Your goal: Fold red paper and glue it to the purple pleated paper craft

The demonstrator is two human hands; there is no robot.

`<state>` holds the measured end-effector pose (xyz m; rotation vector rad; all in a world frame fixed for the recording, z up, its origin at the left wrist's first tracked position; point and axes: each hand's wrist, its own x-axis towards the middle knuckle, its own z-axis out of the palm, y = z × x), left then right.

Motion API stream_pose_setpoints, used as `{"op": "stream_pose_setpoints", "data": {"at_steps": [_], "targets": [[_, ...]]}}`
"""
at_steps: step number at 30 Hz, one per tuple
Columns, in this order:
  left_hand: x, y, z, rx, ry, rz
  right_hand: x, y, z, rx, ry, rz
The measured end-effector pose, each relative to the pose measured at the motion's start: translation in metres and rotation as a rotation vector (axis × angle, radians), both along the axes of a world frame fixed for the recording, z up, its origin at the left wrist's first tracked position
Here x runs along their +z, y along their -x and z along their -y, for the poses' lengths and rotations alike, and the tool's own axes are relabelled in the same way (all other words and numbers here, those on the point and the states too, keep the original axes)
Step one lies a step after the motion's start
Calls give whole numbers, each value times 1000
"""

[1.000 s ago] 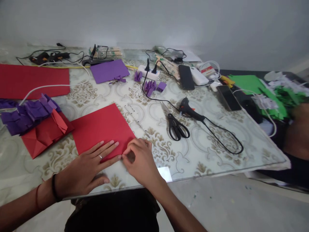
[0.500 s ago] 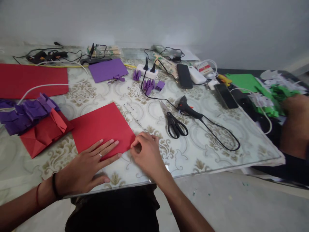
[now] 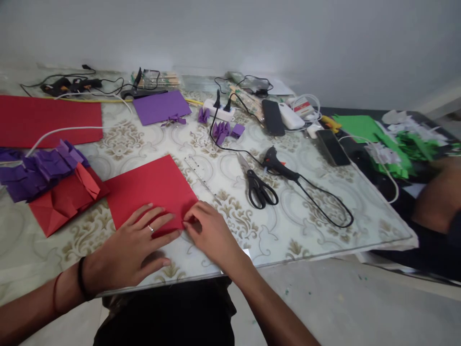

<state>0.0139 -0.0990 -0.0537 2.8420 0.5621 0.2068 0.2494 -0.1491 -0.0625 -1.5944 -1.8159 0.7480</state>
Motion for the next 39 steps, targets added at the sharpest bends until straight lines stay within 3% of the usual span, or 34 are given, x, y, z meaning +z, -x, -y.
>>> {"op": "stream_pose_setpoints", "data": {"at_steps": [5,14,21,29,34,39], "targets": [[3,-8,0,-72,-51,9,-3,0,3,-8,-6,13],[-8,5,14,-114,-120,78,-3,3,4,-18,-35,26],[-5,20,21,-71,-97,94,-7,7,6,-7,-84,106],[-7,22,24,-47,-48,95,-13,33,13,9,-149,161],[3,35,-3,1,-2,155,-16,40,15,-16,-182,176],[-6,32,-43,-177,0,43,-20,43,15,-32,-214,206]]}}
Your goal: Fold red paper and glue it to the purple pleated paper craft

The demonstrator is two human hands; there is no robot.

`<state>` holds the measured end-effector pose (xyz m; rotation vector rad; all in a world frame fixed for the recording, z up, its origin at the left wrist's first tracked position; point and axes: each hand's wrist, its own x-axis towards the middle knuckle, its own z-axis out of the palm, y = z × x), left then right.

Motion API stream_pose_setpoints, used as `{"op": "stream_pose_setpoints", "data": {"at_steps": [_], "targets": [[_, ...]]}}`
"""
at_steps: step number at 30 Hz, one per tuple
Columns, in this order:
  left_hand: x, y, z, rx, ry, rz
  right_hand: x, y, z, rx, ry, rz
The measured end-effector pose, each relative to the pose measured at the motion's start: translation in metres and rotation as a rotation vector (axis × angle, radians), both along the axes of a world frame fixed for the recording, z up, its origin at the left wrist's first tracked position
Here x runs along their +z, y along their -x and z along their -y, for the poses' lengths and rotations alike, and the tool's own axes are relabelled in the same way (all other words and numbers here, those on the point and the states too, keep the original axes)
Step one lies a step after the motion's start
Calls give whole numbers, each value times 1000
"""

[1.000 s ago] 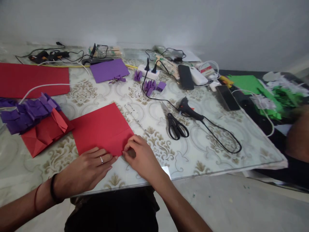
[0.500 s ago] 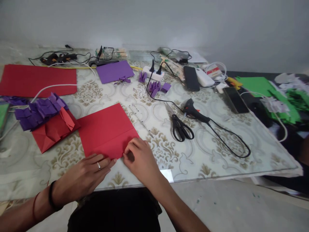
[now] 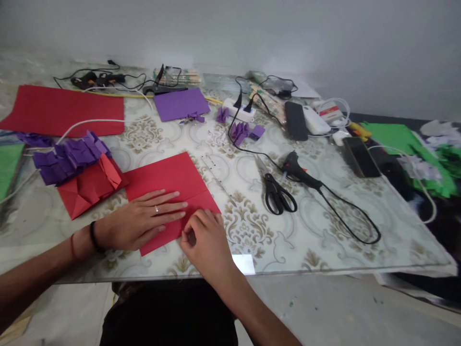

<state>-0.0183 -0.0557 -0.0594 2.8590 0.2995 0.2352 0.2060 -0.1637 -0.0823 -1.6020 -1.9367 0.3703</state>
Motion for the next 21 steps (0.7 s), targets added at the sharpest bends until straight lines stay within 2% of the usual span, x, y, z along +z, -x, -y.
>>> {"op": "stream_pose_setpoints", "data": {"at_steps": [2,5,21], "targets": [[-8,-3,-7,-49,21,-43,0,4,1,7,-8,5],[-14,-5,-6,-40,34,-80,1,12,5,15,-10,10],[-18,-4,-3,-38,14,-120,3,49,17,20,-11,-13]]}}
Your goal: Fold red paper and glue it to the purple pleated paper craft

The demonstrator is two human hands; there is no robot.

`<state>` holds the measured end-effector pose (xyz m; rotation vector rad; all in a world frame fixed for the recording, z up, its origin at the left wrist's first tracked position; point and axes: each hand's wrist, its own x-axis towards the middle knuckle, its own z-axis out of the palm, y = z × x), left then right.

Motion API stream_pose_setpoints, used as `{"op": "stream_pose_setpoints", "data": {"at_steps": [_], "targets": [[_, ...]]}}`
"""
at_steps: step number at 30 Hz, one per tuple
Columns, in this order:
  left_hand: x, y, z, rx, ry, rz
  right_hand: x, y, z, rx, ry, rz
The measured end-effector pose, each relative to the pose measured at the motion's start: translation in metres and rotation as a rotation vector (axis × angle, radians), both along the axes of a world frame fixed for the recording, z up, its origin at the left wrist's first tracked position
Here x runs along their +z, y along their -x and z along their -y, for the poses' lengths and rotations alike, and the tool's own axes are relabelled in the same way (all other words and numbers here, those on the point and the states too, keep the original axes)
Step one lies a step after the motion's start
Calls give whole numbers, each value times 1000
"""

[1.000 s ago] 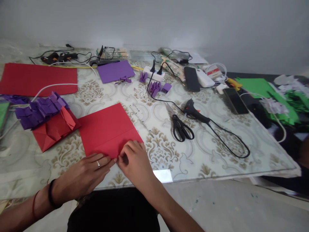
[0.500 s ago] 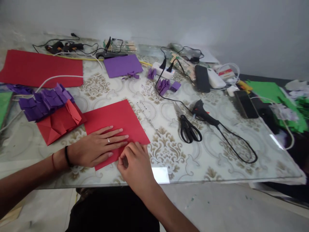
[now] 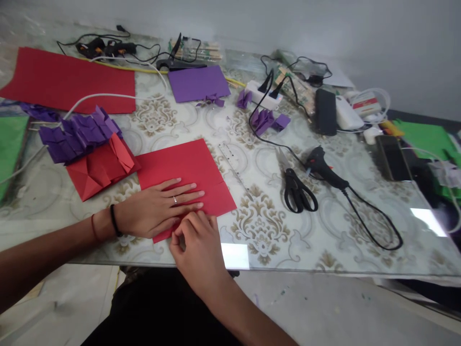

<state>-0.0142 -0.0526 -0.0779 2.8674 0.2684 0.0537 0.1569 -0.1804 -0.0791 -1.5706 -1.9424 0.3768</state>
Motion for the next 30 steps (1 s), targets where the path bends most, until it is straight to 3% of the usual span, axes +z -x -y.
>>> {"op": "stream_pose_setpoints", "data": {"at_steps": [17,21,24,30], "targets": [[-2,1,-1,-2,21,24,1,43,13,61,-121,-64],[0,0,-1,18,27,25,7,18,10,79,-88,-174],[0,0,0,14,23,31,8,-13,3,-86,-69,-79],[3,-1,0,27,25,33,-2,-39,-4,-119,21,6]]}}
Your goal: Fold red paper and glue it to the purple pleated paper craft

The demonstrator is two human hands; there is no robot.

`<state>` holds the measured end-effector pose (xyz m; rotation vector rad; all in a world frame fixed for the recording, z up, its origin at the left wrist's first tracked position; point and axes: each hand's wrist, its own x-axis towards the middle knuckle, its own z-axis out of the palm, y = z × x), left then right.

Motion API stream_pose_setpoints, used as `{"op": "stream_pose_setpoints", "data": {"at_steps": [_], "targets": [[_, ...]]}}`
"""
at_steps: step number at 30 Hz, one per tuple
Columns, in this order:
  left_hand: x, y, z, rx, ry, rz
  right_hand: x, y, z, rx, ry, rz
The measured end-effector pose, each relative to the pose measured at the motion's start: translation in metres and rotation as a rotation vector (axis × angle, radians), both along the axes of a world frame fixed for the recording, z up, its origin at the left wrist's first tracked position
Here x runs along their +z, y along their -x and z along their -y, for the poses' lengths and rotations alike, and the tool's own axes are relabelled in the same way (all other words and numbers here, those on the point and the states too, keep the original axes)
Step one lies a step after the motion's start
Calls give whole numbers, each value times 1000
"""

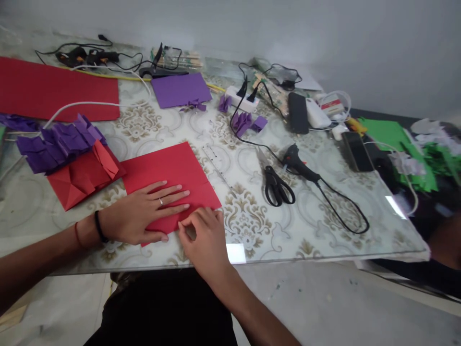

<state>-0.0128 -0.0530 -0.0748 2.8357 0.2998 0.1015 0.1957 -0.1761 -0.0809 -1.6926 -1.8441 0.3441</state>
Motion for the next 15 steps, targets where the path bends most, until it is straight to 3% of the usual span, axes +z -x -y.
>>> {"op": "stream_pose_setpoints", "data": {"at_steps": [15], "targets": [[5,0,-2,-2,12,1,-3,-63,-8,-206,53,-19]]}}
